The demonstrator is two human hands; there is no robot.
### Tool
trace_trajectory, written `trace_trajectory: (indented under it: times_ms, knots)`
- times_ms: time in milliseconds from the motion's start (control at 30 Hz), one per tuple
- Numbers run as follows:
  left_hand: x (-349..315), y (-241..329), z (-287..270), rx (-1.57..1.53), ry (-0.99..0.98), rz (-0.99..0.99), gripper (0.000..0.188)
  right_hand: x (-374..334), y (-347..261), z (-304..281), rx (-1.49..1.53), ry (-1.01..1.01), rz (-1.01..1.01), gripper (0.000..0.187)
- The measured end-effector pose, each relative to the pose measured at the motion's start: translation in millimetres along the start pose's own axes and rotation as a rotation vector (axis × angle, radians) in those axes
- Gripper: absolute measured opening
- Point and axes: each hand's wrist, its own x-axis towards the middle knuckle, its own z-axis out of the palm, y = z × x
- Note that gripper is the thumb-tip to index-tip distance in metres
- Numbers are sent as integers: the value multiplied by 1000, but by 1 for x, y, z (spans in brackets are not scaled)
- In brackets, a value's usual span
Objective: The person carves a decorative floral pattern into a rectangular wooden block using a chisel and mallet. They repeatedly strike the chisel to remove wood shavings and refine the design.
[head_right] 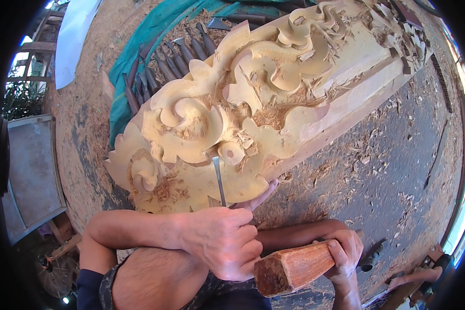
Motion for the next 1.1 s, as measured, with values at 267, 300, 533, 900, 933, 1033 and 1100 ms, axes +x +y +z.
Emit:
trace_trajectory:
  times_ms: [267, 300, 533, 900, 933, 1033, 1100]
  knots:
    - [-3, -3, 2, 15, 49, -103, 29, 4, -1, 3, 83, 48, 27, 66]
    - [0, -3, 1, 8, 52, -110, 32, 6, -2, 3, 87, 63, 19, 65]
    - [4, -4, -4, -47, 199, -201, 52, 15, 6, 9, 133, 14, -81, 54]
    - [13, -6, -2, 24, 219, -296, 52, 30, 1, 8, 275, 108, -120, 59]
    - [12, -6, -3, 26, 216, -299, 51, 31, 1, 8, 227, 62, -97, 59]
    - [13, -7, -5, 37, 193, -306, 50, 30, 3, 10, 183, 42, -68, 59]
    - [16, -8, -8, 44, 175, -313, 48, 33, -2, 14, 282, 172, -101, 57]
